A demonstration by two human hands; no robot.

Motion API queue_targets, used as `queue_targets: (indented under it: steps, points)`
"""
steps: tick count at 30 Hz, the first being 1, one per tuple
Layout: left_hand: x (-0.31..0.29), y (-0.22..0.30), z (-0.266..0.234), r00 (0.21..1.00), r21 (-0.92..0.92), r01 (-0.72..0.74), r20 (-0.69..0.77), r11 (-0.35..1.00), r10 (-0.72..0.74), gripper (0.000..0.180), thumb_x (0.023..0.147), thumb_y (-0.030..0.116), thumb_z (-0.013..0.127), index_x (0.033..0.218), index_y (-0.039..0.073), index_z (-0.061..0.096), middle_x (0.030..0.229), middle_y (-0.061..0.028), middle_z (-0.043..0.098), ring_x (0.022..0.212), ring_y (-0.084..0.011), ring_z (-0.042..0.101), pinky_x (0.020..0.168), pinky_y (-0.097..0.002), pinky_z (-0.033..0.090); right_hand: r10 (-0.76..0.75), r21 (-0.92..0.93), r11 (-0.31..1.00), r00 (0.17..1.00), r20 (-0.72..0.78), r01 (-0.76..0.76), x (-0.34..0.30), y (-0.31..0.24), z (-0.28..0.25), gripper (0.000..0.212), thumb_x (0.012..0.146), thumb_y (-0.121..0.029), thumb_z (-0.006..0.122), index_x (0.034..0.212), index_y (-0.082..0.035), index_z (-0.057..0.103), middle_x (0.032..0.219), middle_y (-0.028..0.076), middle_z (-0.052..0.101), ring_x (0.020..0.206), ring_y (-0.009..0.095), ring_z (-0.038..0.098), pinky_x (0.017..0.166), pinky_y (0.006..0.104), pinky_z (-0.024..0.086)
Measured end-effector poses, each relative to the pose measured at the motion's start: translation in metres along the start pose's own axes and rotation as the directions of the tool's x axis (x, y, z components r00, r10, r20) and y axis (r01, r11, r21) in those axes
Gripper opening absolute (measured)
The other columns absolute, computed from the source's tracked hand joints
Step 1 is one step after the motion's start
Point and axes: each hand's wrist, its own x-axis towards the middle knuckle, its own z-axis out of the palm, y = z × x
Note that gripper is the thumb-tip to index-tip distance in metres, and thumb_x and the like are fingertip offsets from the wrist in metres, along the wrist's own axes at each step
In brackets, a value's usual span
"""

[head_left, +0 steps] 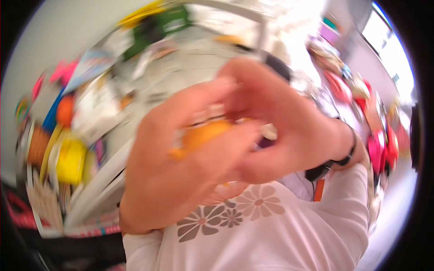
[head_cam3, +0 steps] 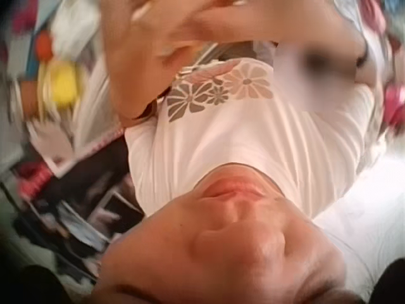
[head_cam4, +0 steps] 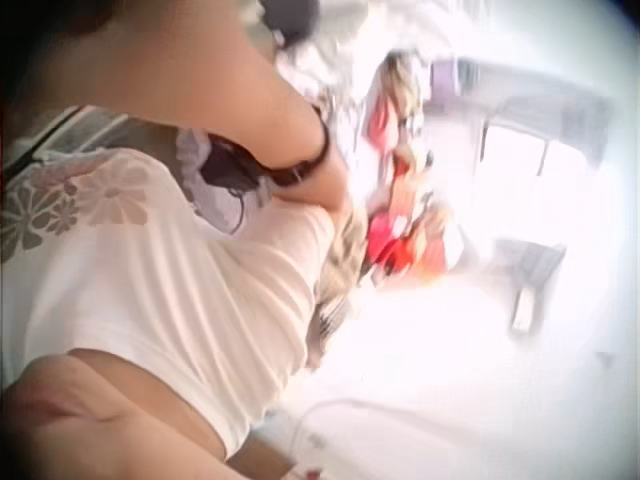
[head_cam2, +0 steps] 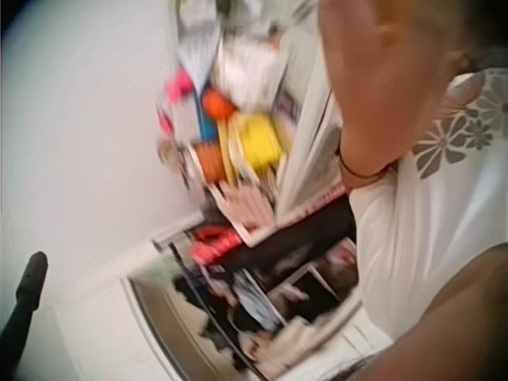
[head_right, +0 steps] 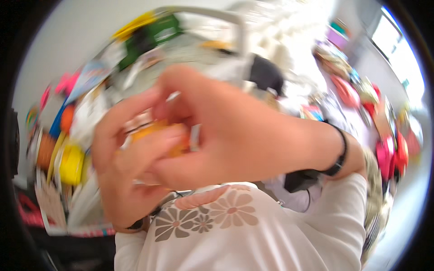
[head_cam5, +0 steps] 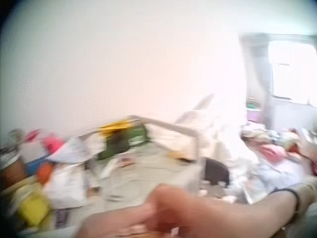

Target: The recorder tidies up a cluttered chest of drawers by sorting toys and stationery into a box.

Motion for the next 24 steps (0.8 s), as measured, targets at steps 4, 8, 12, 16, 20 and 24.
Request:
queue_targets:
  steps: [4,8,12,16,20,24]
  points:
    - [0.017,0.009,0.031,0.996,-0.090,0.088,0.037,0.992,-0.085,0.051,0.068,0.018,0.083,0.112,0.007,0.058,0.121,-0.0215,0.054,0.100,-0.0281,0.059,0.088,-0.0367,0.049,-0.009,0.079,0.997,0.993,-0.118,0.019,-0.057,0.033,-0.023,0.064,0.073,-0.010,0.083,0.118,-0.003,0.038,0.100,0.006,0.057,0.084,0.014,0.063,0.067,0.0238,0.051]
    - [0.024,-0.012,0.065,0.986,-0.270,0.165,0.010,0.949,-0.169,0.062,0.067,0.031,0.084,0.116,0.008,0.054,0.125,-0.0225,0.050,0.096,-0.0258,0.059,0.081,-0.0346,0.050,-0.115,-0.215,0.969,0.550,-0.827,-0.121,-0.173,0.112,-0.094,0.022,0.087,-0.014,0.068,0.105,-0.005,0.058,0.099,0.002,0.064,0.087,0.009,0.061,0.071,0.0229,0.049]
    - [-0.008,-0.029,0.074,0.944,-0.424,0.316,0.052,0.849,-0.325,0.076,0.065,0.049,0.083,0.120,0.009,0.049,0.125,-0.0223,0.049,0.092,-0.0250,0.059,0.076,-0.0313,0.050,-0.388,-0.137,0.390,-0.027,-0.921,-0.911,-0.418,0.249,-0.141,0.036,0.087,-0.024,0.068,0.113,-0.001,0.060,0.103,0.012,0.065,0.094,0.024,0.062,0.083,0.0339,0.049]
    - [-0.046,-0.040,0.075,0.841,-0.448,0.526,0.146,0.723,-0.521,0.078,0.069,0.054,0.080,0.123,0.009,0.046,0.127,-0.0215,0.048,0.093,-0.0237,0.058,0.077,-0.0304,0.048,-0.106,0.752,-0.023,-0.746,-0.658,-0.659,-0.608,0.345,-0.029,0.080,0.068,-0.051,0.073,0.126,0.001,0.054,0.127,0.025,0.056,0.119,0.039,0.052,0.099,0.0464,0.042]
    - [-0.054,-0.040,0.070,0.739,-0.462,0.631,0.113,0.623,-0.664,0.078,0.077,0.056,0.072,0.133,0.010,0.044,0.140,-0.0151,0.043,0.106,-0.0211,0.054,0.080,-0.0280,0.044,0.531,0.990,0.138,-0.841,-0.105,-0.037,-0.717,0.456,0.110,0.084,0.075,-0.055,0.072,0.132,0.003,0.050,0.120,0.017,0.062,0.110,0.039,0.056,0.092,0.0491,0.048]
    - [-0.033,-0.032,0.077,0.697,-0.495,0.641,0.055,0.587,-0.715,0.086,0.070,0.059,0.076,0.131,0.010,0.043,0.133,-0.0190,0.044,0.099,-0.0210,0.056,0.073,-0.0287,0.045,0.694,0.802,0.545,-0.668,-0.269,0.243,-0.733,0.526,0.149,0.046,0.090,-0.034,0.066,0.111,0.005,0.056,0.097,0.014,0.063,0.074,0.031,0.063,0.062,0.0354,0.058]
